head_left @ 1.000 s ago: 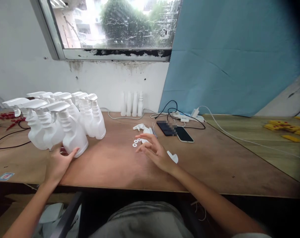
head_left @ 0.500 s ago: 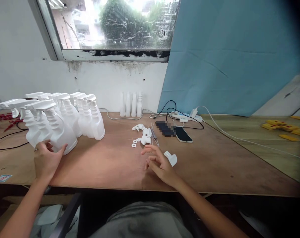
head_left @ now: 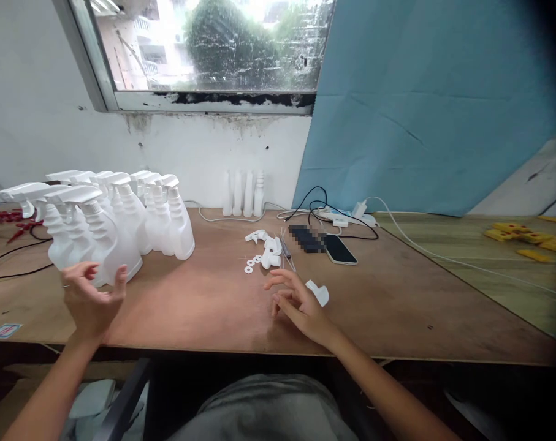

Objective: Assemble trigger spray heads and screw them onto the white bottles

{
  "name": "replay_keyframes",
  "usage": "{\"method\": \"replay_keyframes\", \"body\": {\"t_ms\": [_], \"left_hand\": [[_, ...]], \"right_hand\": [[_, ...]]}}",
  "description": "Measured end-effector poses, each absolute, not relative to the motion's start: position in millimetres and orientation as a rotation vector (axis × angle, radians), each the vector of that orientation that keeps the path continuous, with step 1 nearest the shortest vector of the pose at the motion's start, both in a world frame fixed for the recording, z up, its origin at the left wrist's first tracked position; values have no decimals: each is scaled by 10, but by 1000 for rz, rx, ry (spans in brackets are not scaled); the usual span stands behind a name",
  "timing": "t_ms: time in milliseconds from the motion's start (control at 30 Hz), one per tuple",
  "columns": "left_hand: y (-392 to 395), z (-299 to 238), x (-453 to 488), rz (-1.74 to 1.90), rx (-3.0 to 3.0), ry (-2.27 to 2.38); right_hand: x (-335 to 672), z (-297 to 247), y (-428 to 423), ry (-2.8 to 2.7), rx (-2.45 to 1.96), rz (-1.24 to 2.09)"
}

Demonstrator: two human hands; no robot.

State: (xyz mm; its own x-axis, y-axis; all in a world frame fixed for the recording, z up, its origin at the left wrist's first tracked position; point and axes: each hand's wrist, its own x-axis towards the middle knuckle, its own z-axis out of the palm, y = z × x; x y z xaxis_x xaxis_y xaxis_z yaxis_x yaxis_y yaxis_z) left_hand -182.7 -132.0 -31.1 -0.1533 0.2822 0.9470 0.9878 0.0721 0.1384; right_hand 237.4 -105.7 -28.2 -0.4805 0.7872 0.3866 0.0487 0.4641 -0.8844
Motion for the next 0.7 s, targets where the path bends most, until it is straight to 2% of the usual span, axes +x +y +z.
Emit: {"method": "replay_keyframes", "body": {"t_ms": [167, 300, 467, 600, 700], "left_hand": [[-1054, -166, -1071, -979, -1898, -1214], [-568, -160, -584, -831, -2203, -1196], [-147, -308, -349, -893, -2393, -1371], [-354, -275, -282, -878, -2474, -1376], [-794, -131, -288, -986, -2592, -1456]], "right_hand": [[2404, -286, -1035, -1833, -735, 1081], [2428, -330, -1043, -1973, -772, 980], [2449, -368, -1110, -1986, -786, 855], [2422, -343, -1369, -2133, -691, 750], [2522, -287, -1628, -2292, -627, 1076]]}}
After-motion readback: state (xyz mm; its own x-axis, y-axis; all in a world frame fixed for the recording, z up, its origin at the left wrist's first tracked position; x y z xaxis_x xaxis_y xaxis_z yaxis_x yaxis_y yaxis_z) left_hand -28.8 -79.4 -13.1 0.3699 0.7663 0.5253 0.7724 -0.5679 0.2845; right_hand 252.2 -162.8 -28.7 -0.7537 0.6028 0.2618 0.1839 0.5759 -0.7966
